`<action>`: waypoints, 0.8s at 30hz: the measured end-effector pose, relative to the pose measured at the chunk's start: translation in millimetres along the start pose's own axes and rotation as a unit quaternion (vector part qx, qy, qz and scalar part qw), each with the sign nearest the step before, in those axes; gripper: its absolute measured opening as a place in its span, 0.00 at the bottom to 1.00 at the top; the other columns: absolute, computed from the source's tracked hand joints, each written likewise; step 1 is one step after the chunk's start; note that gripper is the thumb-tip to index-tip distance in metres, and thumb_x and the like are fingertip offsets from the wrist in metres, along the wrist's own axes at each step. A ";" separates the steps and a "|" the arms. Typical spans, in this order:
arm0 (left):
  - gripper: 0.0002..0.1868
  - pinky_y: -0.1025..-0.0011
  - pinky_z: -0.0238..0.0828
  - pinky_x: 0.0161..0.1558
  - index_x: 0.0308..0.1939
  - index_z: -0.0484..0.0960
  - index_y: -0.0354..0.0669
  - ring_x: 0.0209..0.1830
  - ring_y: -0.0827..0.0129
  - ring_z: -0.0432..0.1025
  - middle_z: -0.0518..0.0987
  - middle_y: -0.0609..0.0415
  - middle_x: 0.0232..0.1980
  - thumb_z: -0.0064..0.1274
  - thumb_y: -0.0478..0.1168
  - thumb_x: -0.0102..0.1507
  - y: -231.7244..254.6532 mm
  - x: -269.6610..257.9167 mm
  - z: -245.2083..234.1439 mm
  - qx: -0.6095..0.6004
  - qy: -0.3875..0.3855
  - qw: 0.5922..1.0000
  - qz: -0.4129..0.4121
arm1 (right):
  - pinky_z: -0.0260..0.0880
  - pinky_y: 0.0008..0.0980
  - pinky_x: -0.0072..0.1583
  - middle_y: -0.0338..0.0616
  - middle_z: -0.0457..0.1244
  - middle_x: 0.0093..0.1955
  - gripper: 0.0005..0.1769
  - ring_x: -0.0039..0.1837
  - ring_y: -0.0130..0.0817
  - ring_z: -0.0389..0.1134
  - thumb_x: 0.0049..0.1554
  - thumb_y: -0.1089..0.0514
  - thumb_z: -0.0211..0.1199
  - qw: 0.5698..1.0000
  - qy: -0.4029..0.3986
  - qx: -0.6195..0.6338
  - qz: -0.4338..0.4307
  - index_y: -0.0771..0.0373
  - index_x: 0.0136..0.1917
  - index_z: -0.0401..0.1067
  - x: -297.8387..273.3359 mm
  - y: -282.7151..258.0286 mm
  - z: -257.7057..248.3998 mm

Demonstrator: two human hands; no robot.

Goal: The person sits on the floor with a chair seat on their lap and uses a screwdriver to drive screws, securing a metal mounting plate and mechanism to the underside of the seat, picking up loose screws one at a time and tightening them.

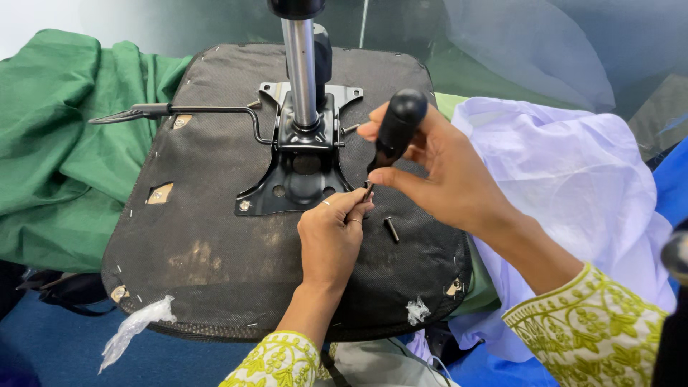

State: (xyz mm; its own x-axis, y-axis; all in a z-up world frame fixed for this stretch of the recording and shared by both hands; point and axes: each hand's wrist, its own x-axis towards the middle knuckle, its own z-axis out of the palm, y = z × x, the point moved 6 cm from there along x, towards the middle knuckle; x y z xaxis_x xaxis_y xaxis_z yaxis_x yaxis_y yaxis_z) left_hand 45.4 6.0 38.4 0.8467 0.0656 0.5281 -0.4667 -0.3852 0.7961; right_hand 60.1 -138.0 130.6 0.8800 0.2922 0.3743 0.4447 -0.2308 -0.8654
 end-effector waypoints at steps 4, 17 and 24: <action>0.06 0.71 0.76 0.35 0.43 0.87 0.42 0.32 0.64 0.81 0.85 0.51 0.35 0.60 0.34 0.62 -2.2 -1.9 1.0 -0.011 -0.005 1.000 0.008 | 0.73 0.29 0.66 0.40 0.70 0.55 0.24 0.60 0.24 0.72 0.54 0.71 0.69 1.000 -0.021 -0.001 -0.006 0.64 0.62 0.67 -5.2 6.7 4.0; 0.08 0.69 0.75 0.36 0.43 0.87 0.41 0.33 0.60 0.82 0.85 0.48 0.37 0.61 0.35 0.60 -0.6 1.2 3.1 0.004 -0.006 1.000 -0.018 | 0.75 0.28 0.65 0.38 0.70 0.55 0.26 0.59 0.24 0.72 0.51 0.70 0.70 0.998 -0.002 0.051 0.031 0.63 0.62 0.67 -5.7 12.4 -4.8; 0.14 0.70 0.77 0.41 0.47 0.86 0.39 0.39 0.60 0.82 0.85 0.48 0.43 0.54 0.28 0.59 1.7 -3.8 4.1 -0.031 -0.005 0.999 0.013 | 0.79 0.32 0.60 0.43 0.70 0.53 0.24 0.54 0.28 0.73 0.49 0.69 0.77 0.999 0.018 -0.028 0.001 0.66 0.57 0.72 -10.1 18.3 -8.3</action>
State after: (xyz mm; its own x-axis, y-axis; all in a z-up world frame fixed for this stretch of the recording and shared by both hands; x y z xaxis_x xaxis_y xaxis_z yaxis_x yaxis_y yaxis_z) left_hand 42.4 1.3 36.6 0.8367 0.0464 0.5457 -0.5029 -0.3294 0.7991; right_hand 60.7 -152.9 113.7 0.8856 0.2592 0.3853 0.4512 -0.2840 -0.8460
